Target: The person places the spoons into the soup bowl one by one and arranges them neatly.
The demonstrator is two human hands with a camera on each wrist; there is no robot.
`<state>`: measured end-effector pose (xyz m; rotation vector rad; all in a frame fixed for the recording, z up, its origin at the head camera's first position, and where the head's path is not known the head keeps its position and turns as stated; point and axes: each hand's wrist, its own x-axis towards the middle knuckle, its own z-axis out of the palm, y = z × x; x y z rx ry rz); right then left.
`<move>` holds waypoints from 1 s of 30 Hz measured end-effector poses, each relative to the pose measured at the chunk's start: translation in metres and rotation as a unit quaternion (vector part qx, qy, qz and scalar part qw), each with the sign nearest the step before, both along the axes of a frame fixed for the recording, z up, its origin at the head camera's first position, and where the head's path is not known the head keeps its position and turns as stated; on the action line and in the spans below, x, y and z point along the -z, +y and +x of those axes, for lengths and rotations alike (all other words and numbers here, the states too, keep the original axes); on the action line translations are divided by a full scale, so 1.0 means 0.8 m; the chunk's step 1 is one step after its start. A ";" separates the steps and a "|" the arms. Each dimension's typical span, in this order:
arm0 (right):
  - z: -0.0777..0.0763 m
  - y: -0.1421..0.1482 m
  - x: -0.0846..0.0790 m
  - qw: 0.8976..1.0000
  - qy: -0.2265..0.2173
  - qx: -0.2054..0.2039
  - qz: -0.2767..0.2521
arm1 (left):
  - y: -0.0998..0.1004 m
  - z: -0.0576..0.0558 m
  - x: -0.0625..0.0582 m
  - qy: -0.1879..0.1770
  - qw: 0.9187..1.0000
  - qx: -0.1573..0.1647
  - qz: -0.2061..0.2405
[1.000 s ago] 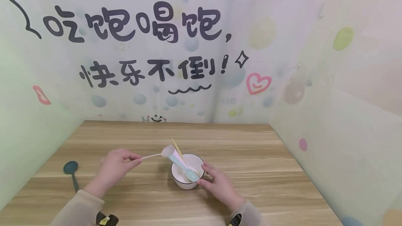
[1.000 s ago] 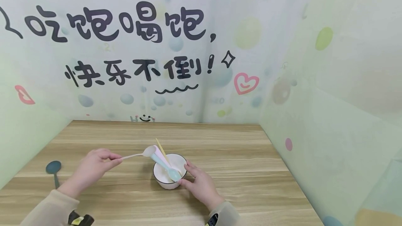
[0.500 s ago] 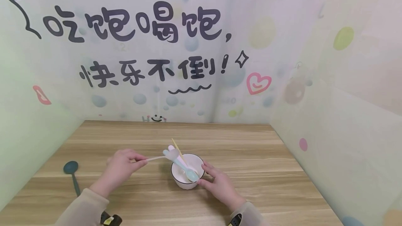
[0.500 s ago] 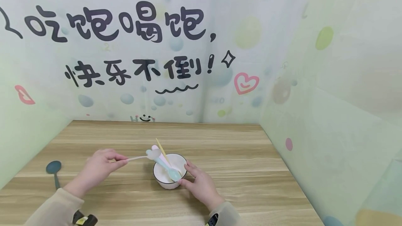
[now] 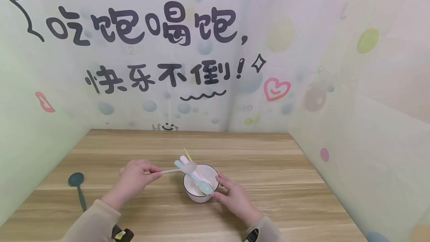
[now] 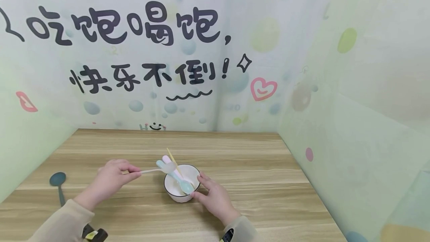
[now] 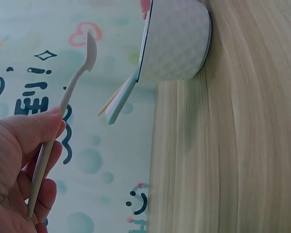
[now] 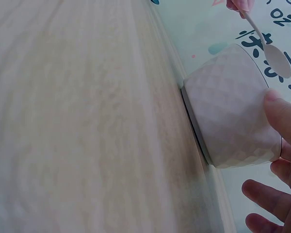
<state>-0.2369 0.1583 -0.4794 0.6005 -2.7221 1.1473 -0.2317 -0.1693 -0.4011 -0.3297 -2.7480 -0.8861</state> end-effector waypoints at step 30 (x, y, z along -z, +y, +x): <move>-0.001 0.001 0.000 1.000 -0.003 0.000 -0.001 | 0.016 -0.010 -0.001 0.002 0.998 0.037 -0.057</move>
